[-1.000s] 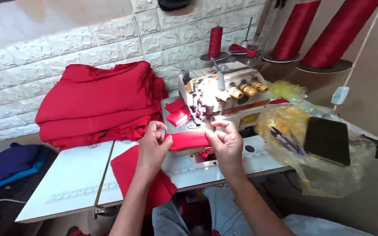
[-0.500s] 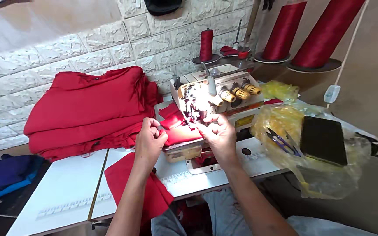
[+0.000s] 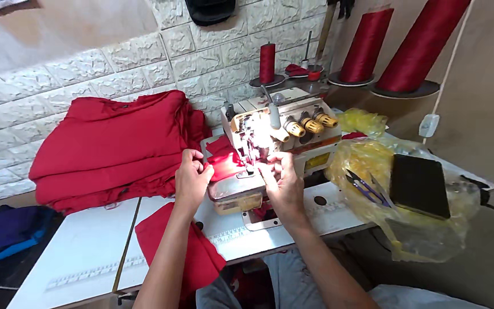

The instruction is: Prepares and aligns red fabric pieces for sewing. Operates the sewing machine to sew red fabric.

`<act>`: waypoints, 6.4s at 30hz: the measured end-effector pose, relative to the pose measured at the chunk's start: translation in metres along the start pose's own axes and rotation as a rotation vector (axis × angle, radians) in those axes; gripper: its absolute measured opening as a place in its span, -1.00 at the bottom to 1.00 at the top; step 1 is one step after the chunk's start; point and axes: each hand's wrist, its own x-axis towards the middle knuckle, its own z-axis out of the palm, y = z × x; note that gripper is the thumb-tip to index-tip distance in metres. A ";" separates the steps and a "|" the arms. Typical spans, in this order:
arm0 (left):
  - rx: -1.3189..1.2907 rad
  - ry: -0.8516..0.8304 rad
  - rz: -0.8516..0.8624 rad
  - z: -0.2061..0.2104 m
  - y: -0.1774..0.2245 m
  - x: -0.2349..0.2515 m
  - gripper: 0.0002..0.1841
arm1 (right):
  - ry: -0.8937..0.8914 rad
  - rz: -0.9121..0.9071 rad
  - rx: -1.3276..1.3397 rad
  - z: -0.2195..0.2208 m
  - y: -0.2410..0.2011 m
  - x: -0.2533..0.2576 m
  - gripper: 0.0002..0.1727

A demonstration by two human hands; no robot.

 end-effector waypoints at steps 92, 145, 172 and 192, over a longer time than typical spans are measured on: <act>-0.456 0.397 -0.364 -0.002 -0.067 -0.244 -0.77 | -0.636 -0.212 0.191 0.130 -0.162 0.078 -0.65; -0.180 0.261 0.122 -0.176 -0.021 -0.015 -0.77 | -0.796 -0.216 0.527 0.093 -0.162 0.103 -0.87; -0.266 -0.143 0.115 -0.119 -0.043 -0.226 -0.81 | -0.884 -0.322 0.485 -0.057 -0.073 -0.088 -0.75; 0.169 -0.045 -0.048 -0.085 -0.093 -0.129 -0.87 | -0.962 -0.370 0.105 0.066 -0.083 -0.056 -0.72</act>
